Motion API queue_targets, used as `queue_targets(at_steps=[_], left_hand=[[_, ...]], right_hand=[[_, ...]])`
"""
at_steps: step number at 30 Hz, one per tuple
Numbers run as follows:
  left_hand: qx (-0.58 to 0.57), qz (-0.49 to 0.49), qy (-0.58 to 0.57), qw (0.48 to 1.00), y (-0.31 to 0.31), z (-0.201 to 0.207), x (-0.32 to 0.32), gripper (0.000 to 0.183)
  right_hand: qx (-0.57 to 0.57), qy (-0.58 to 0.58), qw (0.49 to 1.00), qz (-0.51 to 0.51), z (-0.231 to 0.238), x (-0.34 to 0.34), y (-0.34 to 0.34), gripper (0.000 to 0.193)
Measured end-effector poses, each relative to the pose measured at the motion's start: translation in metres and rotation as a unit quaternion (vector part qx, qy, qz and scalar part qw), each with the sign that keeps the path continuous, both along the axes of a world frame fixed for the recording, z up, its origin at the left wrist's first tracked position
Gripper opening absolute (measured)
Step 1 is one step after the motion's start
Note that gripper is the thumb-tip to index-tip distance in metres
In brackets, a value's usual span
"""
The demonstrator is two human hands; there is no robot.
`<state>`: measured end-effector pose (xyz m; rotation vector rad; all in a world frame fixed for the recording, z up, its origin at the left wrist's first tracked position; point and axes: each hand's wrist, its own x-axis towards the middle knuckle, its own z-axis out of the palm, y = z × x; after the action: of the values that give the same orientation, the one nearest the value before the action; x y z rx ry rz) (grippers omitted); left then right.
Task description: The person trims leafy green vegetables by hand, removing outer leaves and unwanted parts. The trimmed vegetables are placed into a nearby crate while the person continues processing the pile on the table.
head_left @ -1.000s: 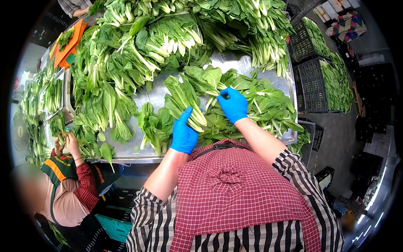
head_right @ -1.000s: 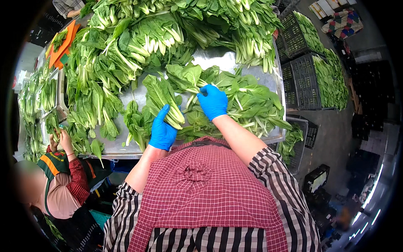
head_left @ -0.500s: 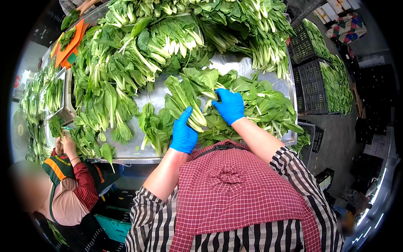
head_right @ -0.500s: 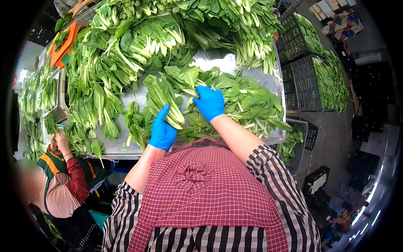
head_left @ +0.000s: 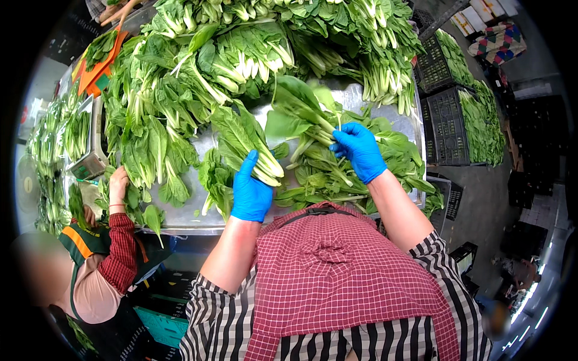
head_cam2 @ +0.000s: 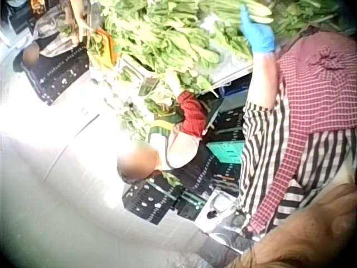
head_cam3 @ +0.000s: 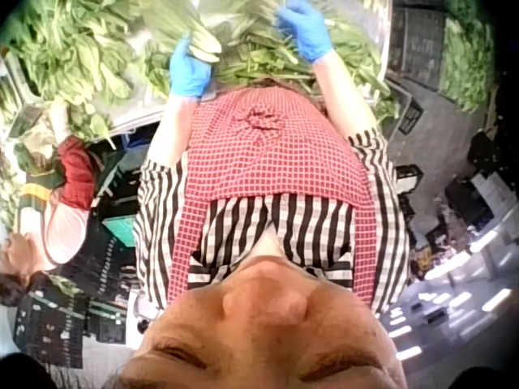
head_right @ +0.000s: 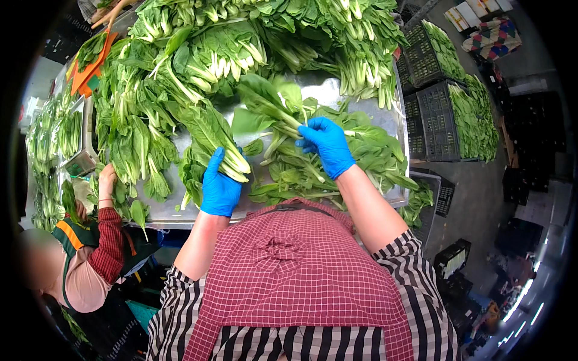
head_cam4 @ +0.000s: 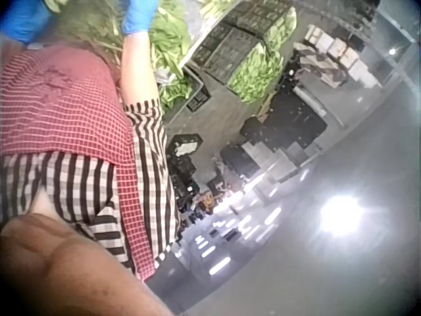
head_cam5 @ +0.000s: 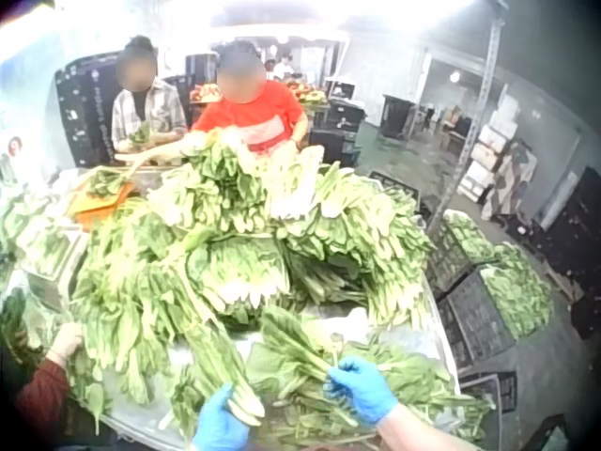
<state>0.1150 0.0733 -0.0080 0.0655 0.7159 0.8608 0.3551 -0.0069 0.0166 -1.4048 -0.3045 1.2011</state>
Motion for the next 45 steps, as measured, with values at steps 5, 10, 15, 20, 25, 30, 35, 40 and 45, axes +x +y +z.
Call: queue_targets(at_steps=[5,10,15,20,25,30,35,40,45], left_hand=[[-0.019,-0.003,-0.006,1.0,0.001,-0.005,0.003,0.04],[-0.064,0.001,-0.027,0.998,-0.006,0.002,0.008,0.039],[-0.046,-0.035,-0.038,0.998,-0.013,0.011,0.015,0.039],[-0.043,-0.029,-0.007,0.999,-0.015,0.015,0.015,0.038],[-0.034,-0.038,-0.021,0.998,-0.018,0.015,0.017,0.04],[-0.008,-0.058,0.007,0.998,-0.025,0.011,0.026,0.043],[0.083,-0.071,0.04,0.993,-0.034,0.007,0.043,0.039],[0.102,-0.166,0.06,0.979,-0.038,0.017,0.041,0.035],[0.441,-0.26,0.249,0.822,-0.033,0.014,0.035,0.031]], right_hand=[[-0.04,0.138,0.99,0.003,-0.026,0.002,-0.019,0.016],[0.055,0.27,0.961,-0.026,-0.017,-0.015,-0.021,0.013],[0.044,0.143,0.988,-0.034,0.001,-0.036,-0.02,0.015],[-0.016,-0.123,0.991,0.046,-0.006,-0.03,-0.023,0.019],[-0.02,-0.149,0.987,0.049,-0.012,-0.03,-0.03,0.02],[-0.003,-0.177,0.984,0.013,-0.005,-0.048,-0.033,0.023],[0.046,-0.357,0.93,0.073,0.018,-0.063,-0.029,0.019],[0.103,-0.681,0.693,0.213,0.036,-0.06,-0.021,0.01],[0.117,-0.701,0.648,0.274,0.048,-0.067,-0.02,0.006]])
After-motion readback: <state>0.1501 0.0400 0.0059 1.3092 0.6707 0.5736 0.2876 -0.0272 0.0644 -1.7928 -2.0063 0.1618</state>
